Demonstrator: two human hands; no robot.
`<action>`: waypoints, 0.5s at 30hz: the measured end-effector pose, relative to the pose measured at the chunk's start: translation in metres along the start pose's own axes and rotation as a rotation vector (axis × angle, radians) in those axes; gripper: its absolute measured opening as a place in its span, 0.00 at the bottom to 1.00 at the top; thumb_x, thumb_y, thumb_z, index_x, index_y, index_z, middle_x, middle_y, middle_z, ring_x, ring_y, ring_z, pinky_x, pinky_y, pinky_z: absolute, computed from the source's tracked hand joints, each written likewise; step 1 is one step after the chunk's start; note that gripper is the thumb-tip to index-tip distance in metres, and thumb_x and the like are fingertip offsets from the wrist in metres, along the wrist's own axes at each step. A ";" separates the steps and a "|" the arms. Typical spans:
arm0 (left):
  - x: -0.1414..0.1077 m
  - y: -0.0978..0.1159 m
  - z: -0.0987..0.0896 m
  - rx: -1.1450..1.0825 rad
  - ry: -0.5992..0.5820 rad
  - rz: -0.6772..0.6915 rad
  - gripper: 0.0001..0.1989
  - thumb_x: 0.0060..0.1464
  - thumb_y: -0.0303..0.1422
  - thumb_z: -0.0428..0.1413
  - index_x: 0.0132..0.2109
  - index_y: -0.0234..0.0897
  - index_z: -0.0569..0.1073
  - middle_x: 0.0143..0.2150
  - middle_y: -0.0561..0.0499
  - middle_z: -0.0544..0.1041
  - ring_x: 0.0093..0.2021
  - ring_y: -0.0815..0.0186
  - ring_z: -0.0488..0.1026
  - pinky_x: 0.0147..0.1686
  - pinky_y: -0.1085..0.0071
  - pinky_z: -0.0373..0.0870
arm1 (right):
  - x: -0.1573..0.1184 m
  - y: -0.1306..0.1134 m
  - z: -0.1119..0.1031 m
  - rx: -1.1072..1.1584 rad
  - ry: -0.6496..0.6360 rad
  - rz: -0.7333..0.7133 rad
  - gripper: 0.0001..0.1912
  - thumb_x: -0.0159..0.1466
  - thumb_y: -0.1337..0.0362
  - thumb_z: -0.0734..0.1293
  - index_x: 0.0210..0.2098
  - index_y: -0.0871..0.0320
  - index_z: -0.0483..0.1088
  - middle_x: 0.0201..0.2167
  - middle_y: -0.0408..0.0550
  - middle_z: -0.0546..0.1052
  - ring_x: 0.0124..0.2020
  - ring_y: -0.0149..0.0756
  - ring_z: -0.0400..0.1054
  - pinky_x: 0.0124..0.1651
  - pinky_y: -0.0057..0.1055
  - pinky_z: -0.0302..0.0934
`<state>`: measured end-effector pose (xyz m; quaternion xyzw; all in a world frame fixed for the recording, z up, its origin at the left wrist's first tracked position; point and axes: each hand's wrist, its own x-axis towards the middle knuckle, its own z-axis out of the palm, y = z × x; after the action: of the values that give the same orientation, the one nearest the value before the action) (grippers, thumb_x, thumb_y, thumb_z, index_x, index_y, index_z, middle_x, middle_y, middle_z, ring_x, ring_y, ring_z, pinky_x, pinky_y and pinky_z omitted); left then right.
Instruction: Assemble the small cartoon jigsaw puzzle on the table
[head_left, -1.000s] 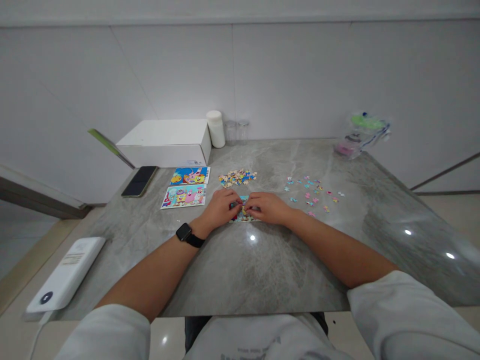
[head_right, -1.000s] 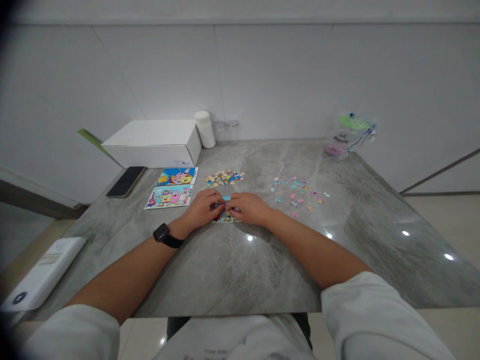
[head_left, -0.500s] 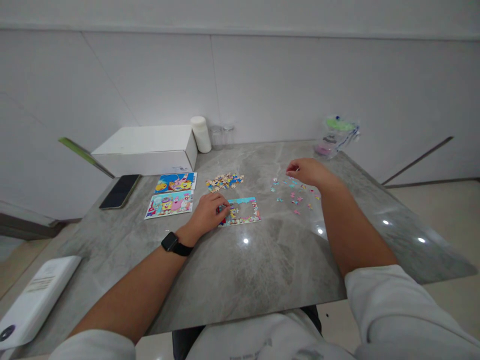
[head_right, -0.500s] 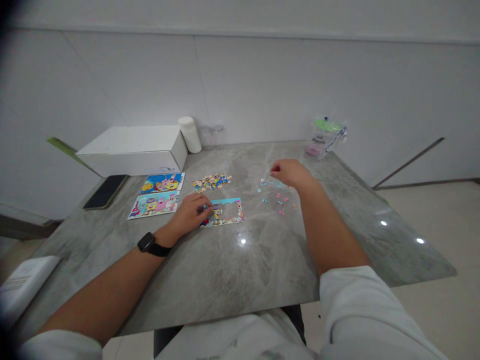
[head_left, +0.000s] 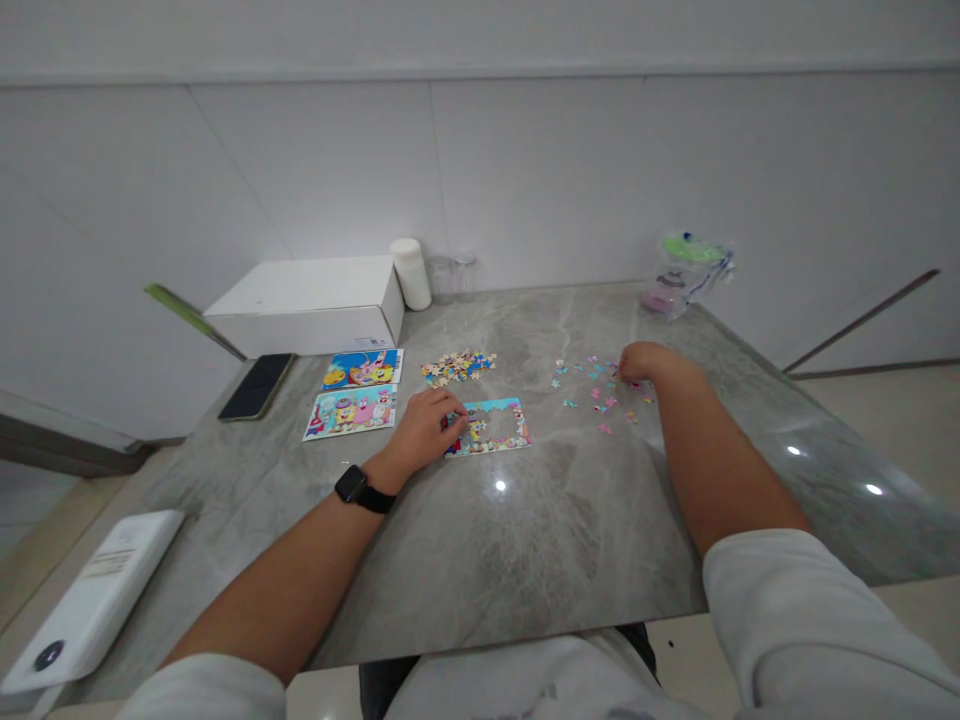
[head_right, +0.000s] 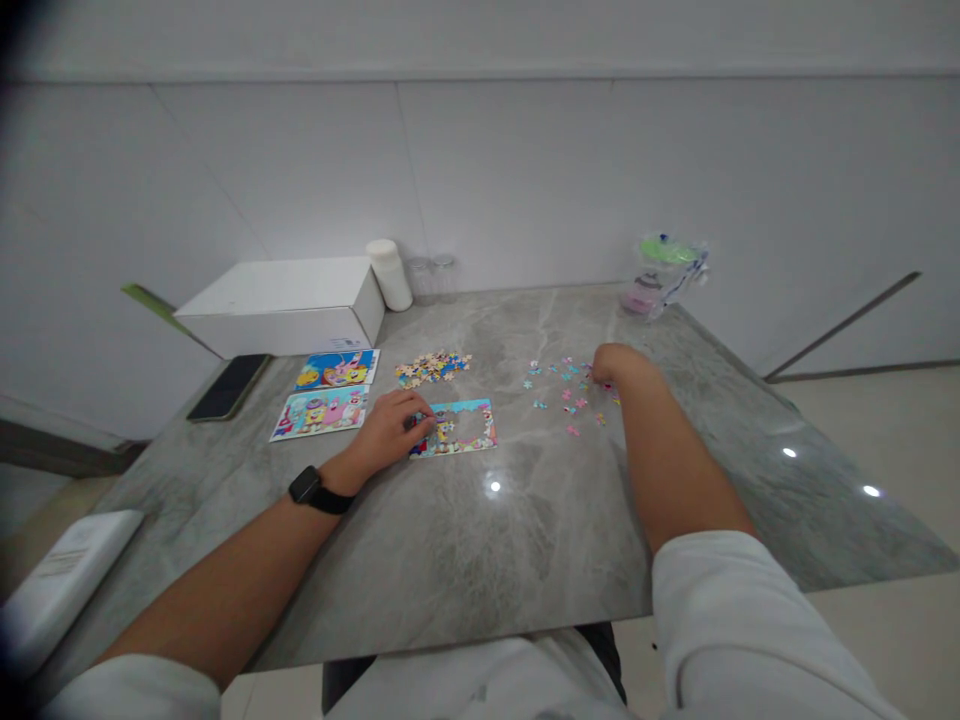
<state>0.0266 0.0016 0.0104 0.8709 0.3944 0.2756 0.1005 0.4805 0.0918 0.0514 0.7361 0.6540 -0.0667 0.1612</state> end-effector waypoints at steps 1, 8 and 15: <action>0.000 0.000 0.000 0.001 0.001 -0.004 0.06 0.65 0.35 0.59 0.41 0.40 0.80 0.41 0.47 0.80 0.43 0.60 0.76 0.46 0.61 0.69 | 0.000 -0.001 -0.001 -0.038 -0.055 0.004 0.09 0.59 0.66 0.75 0.37 0.65 0.85 0.42 0.69 0.83 0.45 0.54 0.78 0.49 0.42 0.69; -0.001 0.001 0.000 0.010 0.000 -0.024 0.06 0.66 0.34 0.59 0.42 0.41 0.81 0.42 0.47 0.80 0.44 0.59 0.76 0.47 0.60 0.69 | -0.002 -0.008 -0.011 -0.025 -0.180 -0.053 0.10 0.63 0.69 0.71 0.26 0.63 0.81 0.34 0.64 0.82 0.37 0.47 0.76 0.43 0.38 0.63; -0.001 0.002 0.000 0.016 0.002 -0.032 0.05 0.65 0.34 0.59 0.42 0.41 0.81 0.43 0.48 0.80 0.44 0.60 0.76 0.47 0.61 0.69 | -0.013 -0.009 -0.016 0.061 -0.124 -0.073 0.11 0.62 0.73 0.69 0.23 0.61 0.77 0.32 0.61 0.82 0.30 0.39 0.71 0.38 0.37 0.59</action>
<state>0.0268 -0.0007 0.0108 0.8648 0.4107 0.2719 0.0975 0.4684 0.0859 0.0686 0.7106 0.6669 -0.1380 0.1766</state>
